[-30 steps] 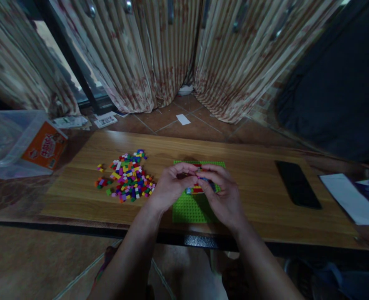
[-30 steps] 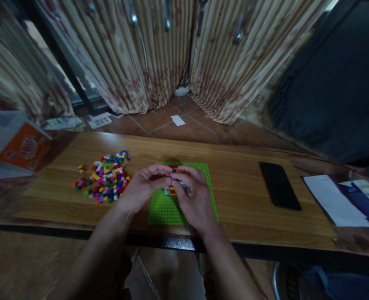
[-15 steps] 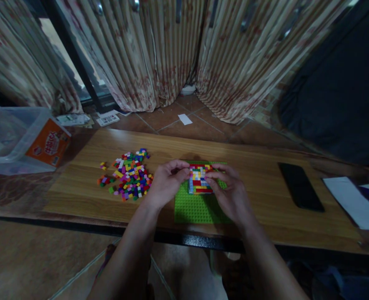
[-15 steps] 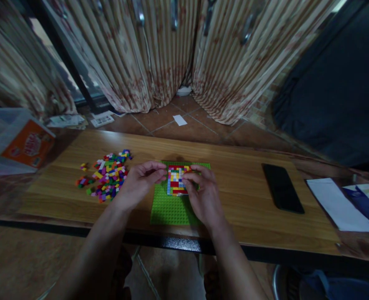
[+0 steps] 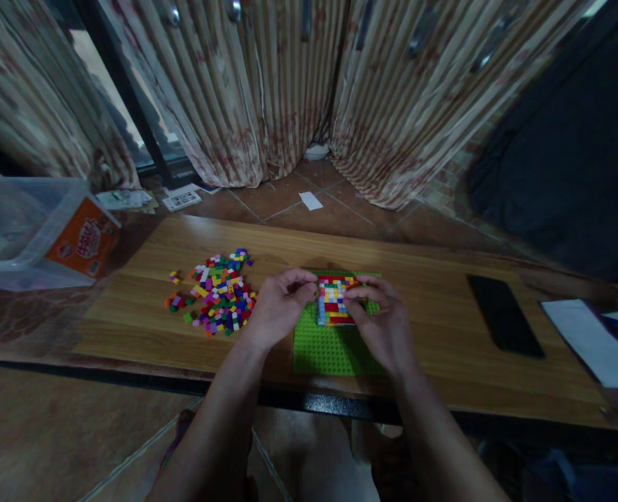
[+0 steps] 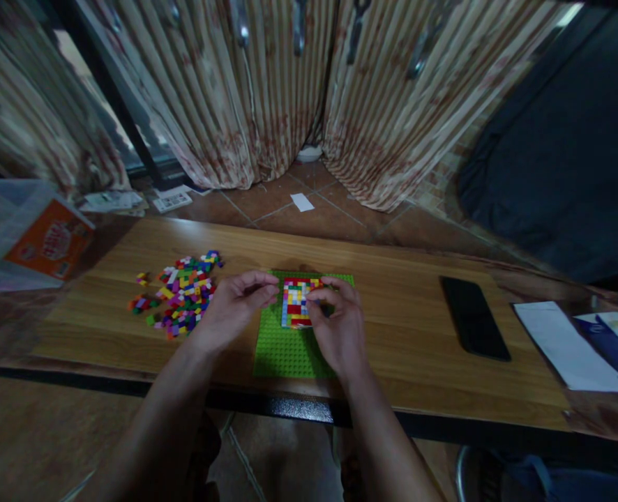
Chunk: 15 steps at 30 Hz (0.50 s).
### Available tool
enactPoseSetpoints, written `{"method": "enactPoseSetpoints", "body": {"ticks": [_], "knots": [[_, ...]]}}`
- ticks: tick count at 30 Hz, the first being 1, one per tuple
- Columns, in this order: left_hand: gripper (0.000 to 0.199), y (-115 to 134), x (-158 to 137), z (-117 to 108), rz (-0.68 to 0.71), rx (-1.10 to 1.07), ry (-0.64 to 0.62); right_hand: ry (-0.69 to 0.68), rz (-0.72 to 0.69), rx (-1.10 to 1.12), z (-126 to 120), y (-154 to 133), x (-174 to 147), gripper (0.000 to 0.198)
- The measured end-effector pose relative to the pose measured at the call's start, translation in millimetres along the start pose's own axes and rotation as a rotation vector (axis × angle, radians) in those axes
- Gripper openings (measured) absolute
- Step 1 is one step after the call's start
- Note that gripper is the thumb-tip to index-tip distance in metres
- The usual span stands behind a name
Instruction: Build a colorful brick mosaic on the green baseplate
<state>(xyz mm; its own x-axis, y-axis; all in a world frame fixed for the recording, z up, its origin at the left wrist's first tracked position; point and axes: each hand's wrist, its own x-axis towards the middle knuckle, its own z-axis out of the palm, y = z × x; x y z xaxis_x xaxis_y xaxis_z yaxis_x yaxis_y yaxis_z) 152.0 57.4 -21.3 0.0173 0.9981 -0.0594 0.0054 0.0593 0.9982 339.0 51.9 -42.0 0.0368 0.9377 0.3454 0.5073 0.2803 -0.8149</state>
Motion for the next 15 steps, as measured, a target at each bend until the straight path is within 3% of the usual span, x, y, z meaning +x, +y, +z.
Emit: {"method": "enactPoseSetpoints", "body": {"ticks": [8,15], "knots": [[0.014,-2,1,-3,0.015,0.024,0.007,0.064,0.085,0.071,6,-2,-2,0.007],[0.017,3,0,-16,-0.006,0.012,0.084,0.081,0.078,0.079,11,-1,-4,0.008]]}}
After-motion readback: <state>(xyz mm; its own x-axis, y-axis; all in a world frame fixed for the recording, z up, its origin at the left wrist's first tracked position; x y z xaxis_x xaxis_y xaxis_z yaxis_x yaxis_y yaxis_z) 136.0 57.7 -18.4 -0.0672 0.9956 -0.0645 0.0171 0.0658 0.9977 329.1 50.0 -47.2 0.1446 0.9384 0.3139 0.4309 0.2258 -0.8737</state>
